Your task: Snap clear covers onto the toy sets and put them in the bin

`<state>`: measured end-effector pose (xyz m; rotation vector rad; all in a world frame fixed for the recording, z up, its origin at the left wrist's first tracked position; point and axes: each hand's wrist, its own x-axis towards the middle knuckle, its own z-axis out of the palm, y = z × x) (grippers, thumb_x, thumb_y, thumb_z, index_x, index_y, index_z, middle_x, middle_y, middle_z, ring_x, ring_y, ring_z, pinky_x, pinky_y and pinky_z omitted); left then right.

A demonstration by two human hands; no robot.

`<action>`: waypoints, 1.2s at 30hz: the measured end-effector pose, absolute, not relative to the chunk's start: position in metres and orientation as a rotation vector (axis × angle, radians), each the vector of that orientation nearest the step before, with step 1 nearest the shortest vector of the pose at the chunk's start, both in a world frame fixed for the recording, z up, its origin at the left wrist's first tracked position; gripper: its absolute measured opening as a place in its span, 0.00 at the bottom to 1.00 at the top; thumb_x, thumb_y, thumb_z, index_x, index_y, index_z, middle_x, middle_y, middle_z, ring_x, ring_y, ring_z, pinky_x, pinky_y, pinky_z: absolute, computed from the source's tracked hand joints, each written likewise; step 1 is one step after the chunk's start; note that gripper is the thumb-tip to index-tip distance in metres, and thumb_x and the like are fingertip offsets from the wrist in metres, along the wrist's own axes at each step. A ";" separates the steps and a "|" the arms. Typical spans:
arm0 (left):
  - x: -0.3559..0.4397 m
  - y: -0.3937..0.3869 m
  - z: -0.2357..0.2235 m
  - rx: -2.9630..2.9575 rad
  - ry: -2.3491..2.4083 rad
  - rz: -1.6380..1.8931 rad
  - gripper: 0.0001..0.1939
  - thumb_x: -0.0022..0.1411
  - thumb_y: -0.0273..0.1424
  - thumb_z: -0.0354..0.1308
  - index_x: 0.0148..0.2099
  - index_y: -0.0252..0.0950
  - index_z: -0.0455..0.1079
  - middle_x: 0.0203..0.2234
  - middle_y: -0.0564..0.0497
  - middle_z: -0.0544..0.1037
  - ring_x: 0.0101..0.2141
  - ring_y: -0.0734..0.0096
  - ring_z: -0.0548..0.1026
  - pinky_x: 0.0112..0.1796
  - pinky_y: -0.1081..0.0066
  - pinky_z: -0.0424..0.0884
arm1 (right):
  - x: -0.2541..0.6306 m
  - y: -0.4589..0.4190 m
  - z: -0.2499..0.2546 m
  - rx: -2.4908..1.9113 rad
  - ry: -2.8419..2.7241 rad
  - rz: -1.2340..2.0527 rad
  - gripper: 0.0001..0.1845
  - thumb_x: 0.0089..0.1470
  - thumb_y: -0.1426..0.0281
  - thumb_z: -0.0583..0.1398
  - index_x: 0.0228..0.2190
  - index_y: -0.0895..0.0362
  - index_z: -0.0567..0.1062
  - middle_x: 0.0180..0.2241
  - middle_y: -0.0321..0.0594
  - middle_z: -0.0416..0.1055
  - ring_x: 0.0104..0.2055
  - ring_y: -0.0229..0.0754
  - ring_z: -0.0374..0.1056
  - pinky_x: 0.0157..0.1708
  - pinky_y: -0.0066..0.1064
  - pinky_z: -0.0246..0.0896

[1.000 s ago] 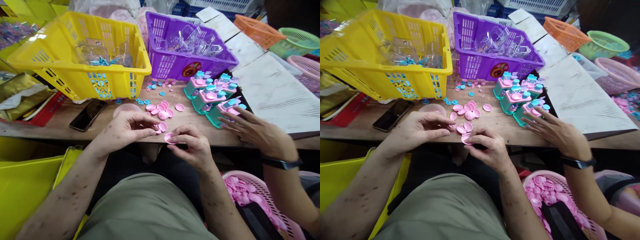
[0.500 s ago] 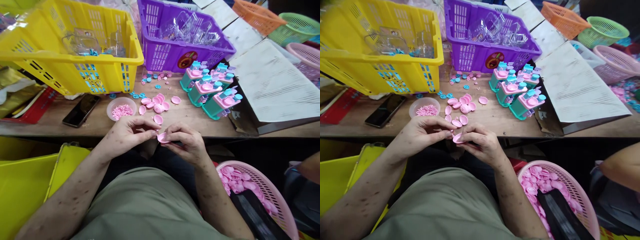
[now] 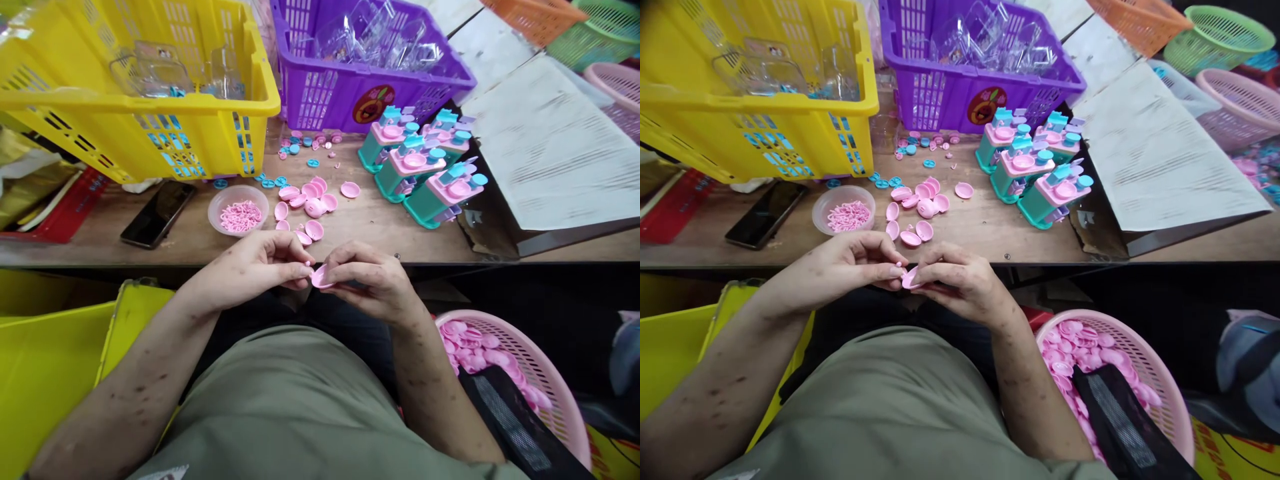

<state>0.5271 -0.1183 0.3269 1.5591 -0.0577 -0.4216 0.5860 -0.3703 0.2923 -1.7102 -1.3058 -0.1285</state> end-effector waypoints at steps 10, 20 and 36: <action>0.529 -0.117 0.333 1.473 -0.031 -0.475 0.10 0.62 0.33 0.77 0.40 0.34 0.81 0.33 0.49 0.87 0.35 0.67 0.88 0.38 0.75 0.85 | 0.590 -0.373 0.288 -1.651 -1.315 -0.079 0.07 0.68 0.73 0.72 0.47 0.54 0.84 0.45 0.42 0.82 0.46 0.41 0.83 0.47 0.30 0.81; 0.534 -0.118 0.340 1.727 -0.136 -0.487 0.02 0.67 0.28 0.67 0.40 0.35 0.81 0.31 0.51 0.87 0.32 0.70 0.86 0.34 0.78 0.81 | 0.593 -0.376 0.285 -1.671 -1.338 -0.026 0.07 0.68 0.73 0.72 0.47 0.56 0.84 0.44 0.43 0.81 0.46 0.40 0.82 0.48 0.29 0.80; 0.535 -0.117 0.343 2.130 -0.348 -0.530 0.09 0.72 0.34 0.60 0.41 0.40 0.81 0.33 0.54 0.86 0.31 0.70 0.81 0.32 0.74 0.73 | 0.587 -0.375 0.284 -1.710 -1.335 -0.054 0.07 0.71 0.71 0.70 0.49 0.54 0.83 0.45 0.43 0.80 0.46 0.40 0.81 0.48 0.29 0.79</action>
